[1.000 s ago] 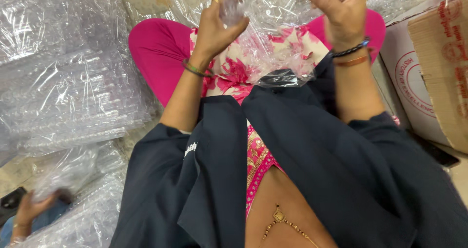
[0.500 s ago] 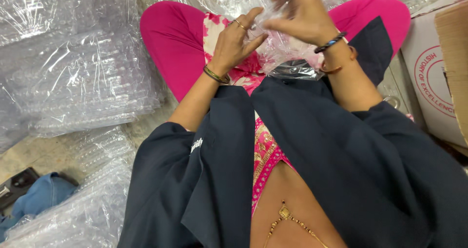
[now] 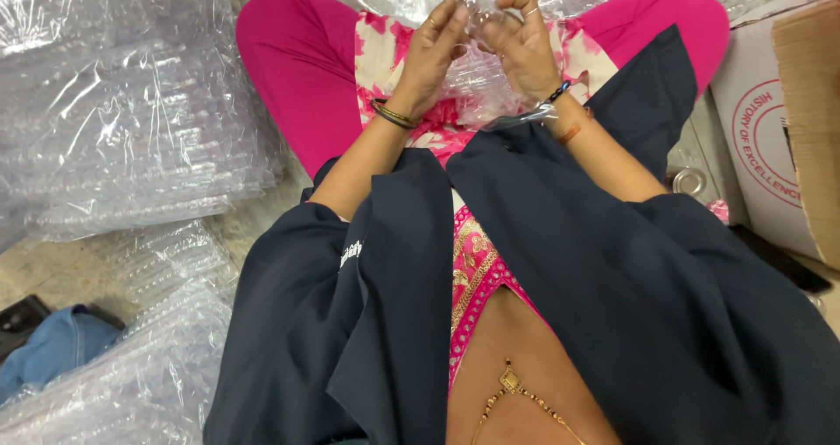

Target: The person sits cross-legged on the floor and repeatedly pulls apart sheets of bubble wrap by hand. They separate the layers and place the pieces aside, continuing the same action throughout the clip.

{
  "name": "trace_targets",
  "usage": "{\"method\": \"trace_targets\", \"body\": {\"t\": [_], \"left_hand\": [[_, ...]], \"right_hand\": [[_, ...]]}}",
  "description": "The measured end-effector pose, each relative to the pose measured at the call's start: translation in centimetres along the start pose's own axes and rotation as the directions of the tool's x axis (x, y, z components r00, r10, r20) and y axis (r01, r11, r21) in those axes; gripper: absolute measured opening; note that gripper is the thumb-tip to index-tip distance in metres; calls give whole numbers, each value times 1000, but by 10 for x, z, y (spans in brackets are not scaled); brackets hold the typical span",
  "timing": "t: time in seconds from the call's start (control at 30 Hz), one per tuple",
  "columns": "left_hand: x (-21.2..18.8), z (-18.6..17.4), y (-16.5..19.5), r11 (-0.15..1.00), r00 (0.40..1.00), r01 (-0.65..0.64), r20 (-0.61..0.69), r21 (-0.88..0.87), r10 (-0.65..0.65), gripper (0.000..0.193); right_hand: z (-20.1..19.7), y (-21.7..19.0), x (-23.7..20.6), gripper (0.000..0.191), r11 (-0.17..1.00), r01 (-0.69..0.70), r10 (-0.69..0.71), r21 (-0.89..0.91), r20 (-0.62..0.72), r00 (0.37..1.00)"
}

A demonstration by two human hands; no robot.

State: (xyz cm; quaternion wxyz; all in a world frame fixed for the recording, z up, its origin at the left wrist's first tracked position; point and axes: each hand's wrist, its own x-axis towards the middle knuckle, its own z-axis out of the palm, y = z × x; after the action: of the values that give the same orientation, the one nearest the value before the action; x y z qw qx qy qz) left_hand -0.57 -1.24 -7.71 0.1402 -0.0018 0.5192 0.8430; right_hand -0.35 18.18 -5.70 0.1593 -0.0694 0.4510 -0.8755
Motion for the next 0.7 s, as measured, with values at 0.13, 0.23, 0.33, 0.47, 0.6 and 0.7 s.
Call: {"method": "trace_targets", "body": {"t": [0.13, 0.23, 0.33, 0.47, 0.6, 0.7], "left_hand": [[4, -5, 4, 991, 1000, -14, -7, -135, 13, 44], [11, 2, 5, 992, 999, -10, -34, -124, 5, 35], [16, 7, 3, 997, 990, -38, -135, -66, 29, 24], [34, -11, 14, 901, 975, -100, -221, -422, 4, 25], [39, -34, 26, 790, 942, -38, -286, -612, -177, 31], [34, -30, 20, 977, 953, 5, -295, -212, -68, 58]], "right_hand": [[-11, 0, 1, 38, 982, -156, 156, 109, 2, 988], [-11, 3, -2, 38, 991, -136, 135, -12, -49, 990], [-9, 14, -3, 44, 981, -21, 31, -193, 49, 998], [-14, 24, 0, 42, 990, -75, 74, -115, -18, 997], [-21, 21, 5, 40, 993, -122, 122, 4, -77, 990], [-26, 10, 9, 36, 981, -176, 176, 79, -3, 984]]}}
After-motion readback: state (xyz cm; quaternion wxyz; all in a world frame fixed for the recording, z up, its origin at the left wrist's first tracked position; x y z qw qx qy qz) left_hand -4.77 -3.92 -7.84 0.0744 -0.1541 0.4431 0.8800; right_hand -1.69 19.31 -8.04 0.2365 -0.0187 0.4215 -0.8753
